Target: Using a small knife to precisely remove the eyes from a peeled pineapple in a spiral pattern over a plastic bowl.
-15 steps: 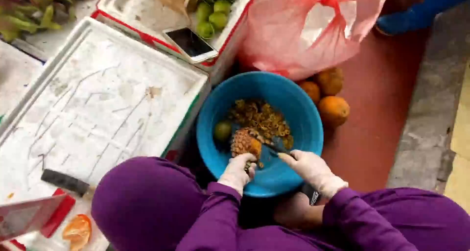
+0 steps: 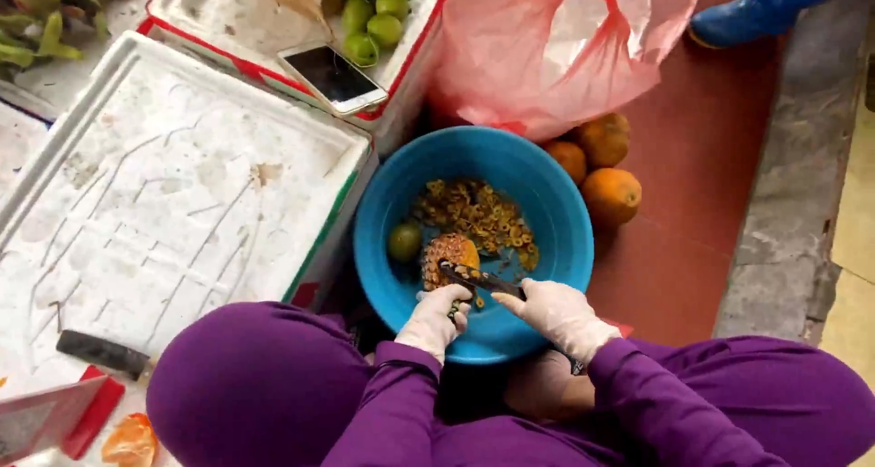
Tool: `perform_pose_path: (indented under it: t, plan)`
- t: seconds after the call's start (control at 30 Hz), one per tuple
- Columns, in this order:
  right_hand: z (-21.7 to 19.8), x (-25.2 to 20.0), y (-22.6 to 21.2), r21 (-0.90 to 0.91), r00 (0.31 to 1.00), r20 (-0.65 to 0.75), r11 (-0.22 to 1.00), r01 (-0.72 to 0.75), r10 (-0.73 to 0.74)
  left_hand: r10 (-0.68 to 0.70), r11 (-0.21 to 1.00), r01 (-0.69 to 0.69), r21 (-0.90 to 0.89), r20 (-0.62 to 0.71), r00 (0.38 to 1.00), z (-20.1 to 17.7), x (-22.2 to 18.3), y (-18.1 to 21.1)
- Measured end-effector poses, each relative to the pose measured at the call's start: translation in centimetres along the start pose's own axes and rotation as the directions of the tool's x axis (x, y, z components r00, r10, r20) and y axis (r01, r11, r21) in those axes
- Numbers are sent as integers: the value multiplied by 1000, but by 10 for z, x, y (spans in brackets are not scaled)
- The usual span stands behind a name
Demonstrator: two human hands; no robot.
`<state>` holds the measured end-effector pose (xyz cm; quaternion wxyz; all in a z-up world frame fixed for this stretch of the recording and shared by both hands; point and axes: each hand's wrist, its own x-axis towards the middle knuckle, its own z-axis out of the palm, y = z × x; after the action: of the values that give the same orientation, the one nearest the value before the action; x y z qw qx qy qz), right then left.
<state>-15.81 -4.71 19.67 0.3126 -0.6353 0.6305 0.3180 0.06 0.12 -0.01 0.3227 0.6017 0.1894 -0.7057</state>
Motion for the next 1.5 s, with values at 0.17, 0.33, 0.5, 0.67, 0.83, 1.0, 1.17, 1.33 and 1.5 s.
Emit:
perform_pose_path:
  t: [0.17,0.33,0.5,0.67,0.83,1.0,1.17,1.33,1.5]
  plan:
    - [7,42,-20,79,997,-73,996,46,-40,4,1000,-4,0,-12,1000,0,5,-6]
    - [9,46,-21,146,995,-76,987,73,-62,31,999,-31,-26,17,999,-5,-12,-2]
    - [5,17,1,102,1000,-19,995,12,-10,15,999,-14,-30,8,1000,-9,-31,6]
    - [11,63,-13,90,995,-96,995,51,-42,10,1000,-11,-14,-8,1000,-5,-42,7]
    - [13,77,-16,172,993,-99,982,84,-68,30,999,-31,-34,-25,999,-3,-48,5]
    - [23,63,5,162,998,-60,986,27,-18,34,999,-33,23,-44,998,-7,-57,10]
    - [15,92,-11,242,998,-47,969,43,-33,38,996,-34,82,-49,998,-8,-55,5]
    - [20,111,-8,326,999,-13,945,34,-32,45,995,-39,89,-56,997,-17,-38,-3]
    - [22,113,8,383,998,61,923,-30,8,47,994,-37,103,-92,995,-11,-52,3]
